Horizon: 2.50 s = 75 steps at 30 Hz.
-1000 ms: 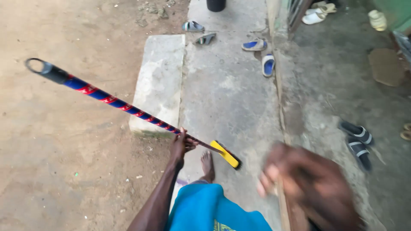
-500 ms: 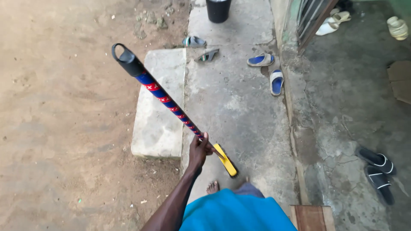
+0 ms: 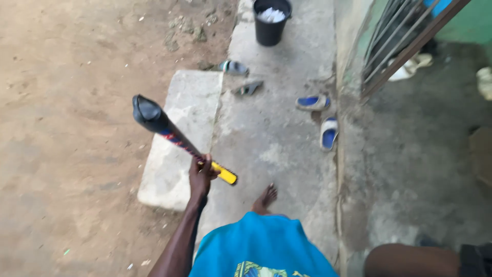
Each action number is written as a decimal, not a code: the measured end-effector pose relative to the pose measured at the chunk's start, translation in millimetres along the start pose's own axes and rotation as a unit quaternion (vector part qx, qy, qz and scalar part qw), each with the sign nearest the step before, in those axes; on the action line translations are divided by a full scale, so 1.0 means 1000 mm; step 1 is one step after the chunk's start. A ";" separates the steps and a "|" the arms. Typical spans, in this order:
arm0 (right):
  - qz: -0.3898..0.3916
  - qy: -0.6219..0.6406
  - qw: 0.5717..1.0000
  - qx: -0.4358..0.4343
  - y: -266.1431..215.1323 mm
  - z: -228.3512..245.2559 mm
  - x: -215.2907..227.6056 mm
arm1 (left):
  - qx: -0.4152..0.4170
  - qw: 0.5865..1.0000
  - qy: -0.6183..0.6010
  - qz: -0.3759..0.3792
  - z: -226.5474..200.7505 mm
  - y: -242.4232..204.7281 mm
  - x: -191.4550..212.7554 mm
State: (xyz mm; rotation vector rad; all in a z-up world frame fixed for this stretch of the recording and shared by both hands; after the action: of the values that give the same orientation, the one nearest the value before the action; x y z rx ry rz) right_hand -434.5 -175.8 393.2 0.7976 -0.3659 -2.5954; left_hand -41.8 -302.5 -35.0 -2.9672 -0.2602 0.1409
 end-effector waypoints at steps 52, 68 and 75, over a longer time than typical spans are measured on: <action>-0.291 -0.454 0.776 -0.326 0.581 -0.298 0.679 | 0.044 0.930 0.012 0.365 -0.139 0.668 -0.559; -0.322 -0.556 0.715 -0.277 0.621 -0.283 0.974 | -0.273 0.728 0.404 0.483 -0.282 0.781 -0.827; -0.462 -0.494 0.628 -0.384 0.623 -0.271 1.061 | -0.115 0.866 0.013 0.487 -0.311 0.850 -0.889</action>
State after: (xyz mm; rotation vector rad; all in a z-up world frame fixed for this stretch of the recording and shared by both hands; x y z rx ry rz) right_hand -896.6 -1235.7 -108.5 -1.1223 1.1662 -3.2884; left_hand -740.2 -1335.3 200.1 -2.9902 1.3251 0.1856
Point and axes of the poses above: each hand's wrist, its own y-axis towards the middle knuckle, its own x-axis out of the back of the hand, z = x × y, the point moved 8 cm from there along y, towards the middle knuckle, and after that the axes turned 10 degrees about -x, right-handed, at the moved point
